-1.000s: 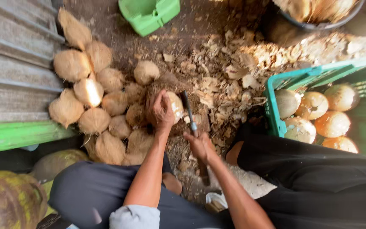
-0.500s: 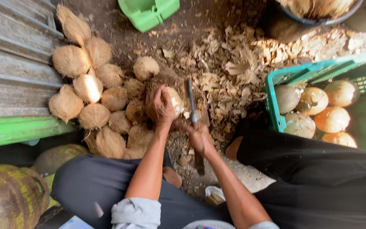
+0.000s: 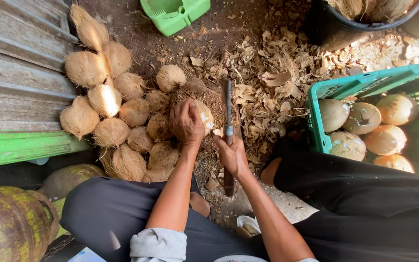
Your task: The person sits on the ground and holds a husked coconut against a wooden stump, chopping away remaining husk with a machete and rotating the coconut between strikes. They set finished coconuts into a green plastic crate and pick up new unhusked coconuts from a pile to continue.
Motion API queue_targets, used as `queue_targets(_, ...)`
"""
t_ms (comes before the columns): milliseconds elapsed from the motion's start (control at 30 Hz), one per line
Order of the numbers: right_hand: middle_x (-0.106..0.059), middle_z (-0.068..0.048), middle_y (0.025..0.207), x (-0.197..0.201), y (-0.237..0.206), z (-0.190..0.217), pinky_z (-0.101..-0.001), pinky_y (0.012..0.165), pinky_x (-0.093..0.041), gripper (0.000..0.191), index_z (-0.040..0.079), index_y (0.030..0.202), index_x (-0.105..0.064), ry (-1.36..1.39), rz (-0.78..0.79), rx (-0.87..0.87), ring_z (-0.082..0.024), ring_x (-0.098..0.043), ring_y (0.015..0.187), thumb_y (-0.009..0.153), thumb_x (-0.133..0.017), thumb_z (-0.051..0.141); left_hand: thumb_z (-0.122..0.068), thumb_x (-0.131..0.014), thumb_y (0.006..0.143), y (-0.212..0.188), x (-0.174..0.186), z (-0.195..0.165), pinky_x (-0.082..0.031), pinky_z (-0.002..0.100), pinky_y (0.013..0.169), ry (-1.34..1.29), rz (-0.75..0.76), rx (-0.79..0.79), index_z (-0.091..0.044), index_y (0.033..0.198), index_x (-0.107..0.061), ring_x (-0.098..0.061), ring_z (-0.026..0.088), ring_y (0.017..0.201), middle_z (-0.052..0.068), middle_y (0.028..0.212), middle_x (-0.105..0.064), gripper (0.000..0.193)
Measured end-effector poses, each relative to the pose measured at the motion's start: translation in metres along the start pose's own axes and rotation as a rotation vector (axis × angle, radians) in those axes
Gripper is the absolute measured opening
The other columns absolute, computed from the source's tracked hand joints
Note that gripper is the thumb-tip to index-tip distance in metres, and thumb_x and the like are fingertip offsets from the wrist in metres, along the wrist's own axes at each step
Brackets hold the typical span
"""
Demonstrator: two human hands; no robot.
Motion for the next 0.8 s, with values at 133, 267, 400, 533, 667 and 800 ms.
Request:
queue_targets(133,-0.053,0.003,0.058,-0.008,0.006,-0.004,-0.0288,0.038,-0.040,0.018,0.011,0.080,-0.058,-0.089,0.004,0.038,-0.009,-0.046,0.043,0.093,-0.065,0.022,-0.046,-0.040,0.107,-0.001,-0.001,0.002,-0.055,0.041,0.079,0.033,-0.026,-0.001,-0.020,0.112,-0.071,-0.065,0.022,0.097,0.006,0.113,-0.069,0.040)
queue_targets(267,-0.047,0.001,0.052,-0.015,-0.001,-0.035,-0.0304,0.035,-0.034,0.030,0.005,0.073,-0.059,-0.018,0.091,-0.268,-0.012,-0.041,0.037,0.093,-0.070,0.024,-0.044,-0.041,0.105,-0.005,0.001,-0.003,-0.055,0.044,0.081,0.078,-0.039,-0.074,-0.022,0.116,-0.070,-0.063,0.026,0.103,0.006,0.117,-0.070,0.038)
queue_targets(400,-0.047,0.002,0.051,-0.012,-0.005,-0.009,-0.0297,0.036,-0.032,0.029,0.007,0.075,-0.057,-0.012,0.153,-0.219,-0.011,-0.038,0.037,0.094,-0.072,0.023,-0.044,-0.044,0.105,-0.003,0.002,-0.010,-0.053,0.047,0.088,0.163,-0.017,-0.152,-0.020,0.122,-0.070,-0.062,0.028,0.110,0.008,0.122,-0.068,0.040)
queue_targets(533,-0.048,0.002,0.051,0.007,-0.014,0.013,-0.0301,0.035,-0.034,0.017,0.010,0.079,-0.061,0.072,0.122,-0.234,-0.011,-0.040,0.036,0.091,-0.069,0.018,-0.043,-0.043,0.104,-0.008,0.000,-0.009,-0.053,0.046,0.089,0.133,0.061,-0.117,-0.021,0.122,-0.070,-0.062,0.027,0.110,0.007,0.121,-0.068,0.040)
queue_targets(667,-0.053,0.001,0.052,0.013,-0.002,0.034,-0.0299,0.035,-0.040,0.024,0.008,0.076,-0.057,0.169,0.025,0.070,-0.011,-0.043,0.036,0.095,-0.066,0.019,-0.040,-0.045,0.106,-0.008,0.004,-0.014,-0.050,0.048,0.091,0.112,0.035,-0.127,-0.018,0.121,-0.070,-0.061,0.033,0.113,0.010,0.121,-0.068,0.037)
queue_targets(800,-0.053,0.001,0.052,-0.006,0.006,-0.007,-0.0317,0.036,-0.040,0.022,0.010,0.075,-0.056,0.076,0.058,-0.081,-0.012,-0.042,0.036,0.090,-0.069,0.018,-0.037,-0.047,0.104,-0.004,0.004,-0.017,-0.052,0.047,0.086,0.101,0.036,-0.121,-0.018,0.119,-0.070,-0.063,0.035,0.108,0.009,0.118,-0.067,0.033)
Point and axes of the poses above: each hand's wrist, its own y-axis towards the middle knuckle, its own x-axis out of the back of the hand, z = x × y, the point moved 9 cm from there along y, towards the middle knuckle
